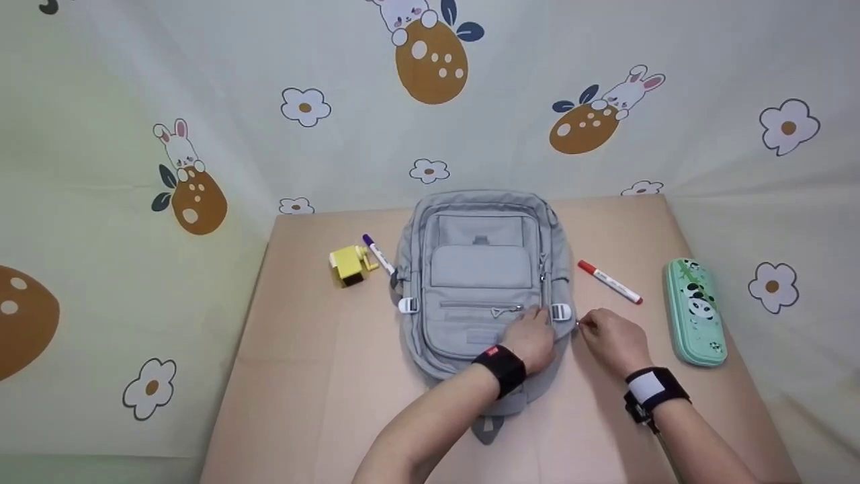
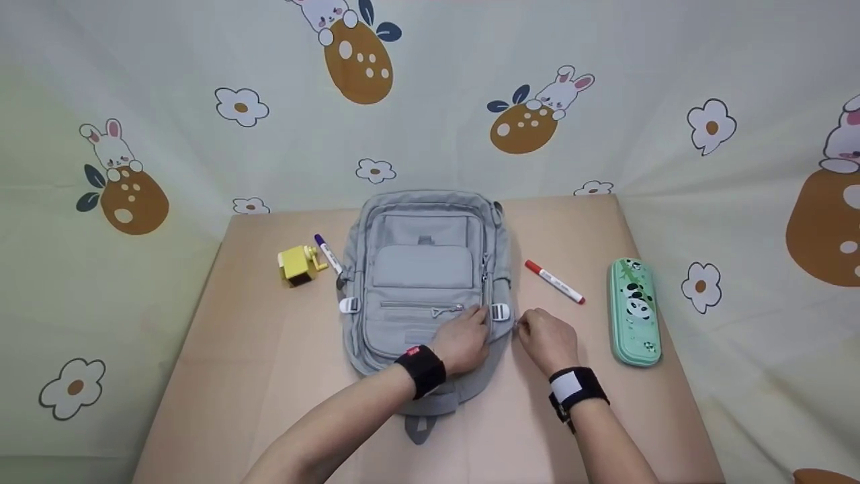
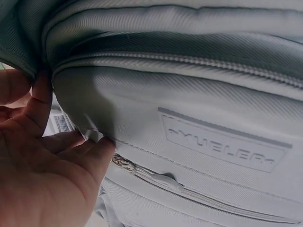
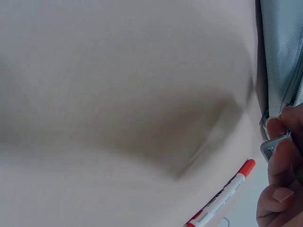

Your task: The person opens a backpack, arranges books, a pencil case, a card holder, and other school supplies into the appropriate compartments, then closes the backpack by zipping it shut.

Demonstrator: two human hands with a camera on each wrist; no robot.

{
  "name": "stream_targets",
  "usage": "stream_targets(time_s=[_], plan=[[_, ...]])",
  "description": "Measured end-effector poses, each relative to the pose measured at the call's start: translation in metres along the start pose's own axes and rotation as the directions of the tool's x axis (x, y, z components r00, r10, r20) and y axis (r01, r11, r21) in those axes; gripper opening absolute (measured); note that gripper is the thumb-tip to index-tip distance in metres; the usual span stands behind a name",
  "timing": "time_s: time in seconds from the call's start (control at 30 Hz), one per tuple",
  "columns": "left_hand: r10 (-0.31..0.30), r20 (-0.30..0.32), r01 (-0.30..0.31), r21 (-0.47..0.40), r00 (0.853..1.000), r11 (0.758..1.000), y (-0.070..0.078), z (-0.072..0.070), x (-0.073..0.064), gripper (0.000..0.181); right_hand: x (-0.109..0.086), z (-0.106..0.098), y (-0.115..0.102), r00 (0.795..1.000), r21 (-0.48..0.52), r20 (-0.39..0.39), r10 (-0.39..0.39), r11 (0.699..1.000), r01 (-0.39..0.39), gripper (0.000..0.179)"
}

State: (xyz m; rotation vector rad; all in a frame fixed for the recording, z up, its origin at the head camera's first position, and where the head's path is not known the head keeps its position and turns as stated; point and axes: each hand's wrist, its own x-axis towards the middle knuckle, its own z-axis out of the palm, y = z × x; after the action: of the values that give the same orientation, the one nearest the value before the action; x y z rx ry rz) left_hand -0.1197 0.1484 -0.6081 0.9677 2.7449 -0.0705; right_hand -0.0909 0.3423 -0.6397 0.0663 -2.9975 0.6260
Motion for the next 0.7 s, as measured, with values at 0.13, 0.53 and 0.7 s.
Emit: stream_targets(time_s=[0.13,0.53,0.7], plan=[[0.005,0.002,-0.005,-0.01,1.0,1.0,-0.001,0.0,0.0,0.037,-0.004,-0.003,-0.004,0.999,-0.008,0.047,-0.022,1.0,0.022,0.009],[0.017,-0.019,-0.018,-0.045,1.0,0.999,-0.003,-0.003,-0.005,0.04,-0.013,-0.004,-0.009,0.993,-0.013,0.061,-0.102,0.995,0.103,0.007],[0.046,-0.003,-0.046,-0.084,0.999,0.995,-0.006,-0.008,-0.015,0.042,-0.015,-0.004,-0.008,0.995,-0.032,0.038,-0.09,0.995,0.091,0.006]])
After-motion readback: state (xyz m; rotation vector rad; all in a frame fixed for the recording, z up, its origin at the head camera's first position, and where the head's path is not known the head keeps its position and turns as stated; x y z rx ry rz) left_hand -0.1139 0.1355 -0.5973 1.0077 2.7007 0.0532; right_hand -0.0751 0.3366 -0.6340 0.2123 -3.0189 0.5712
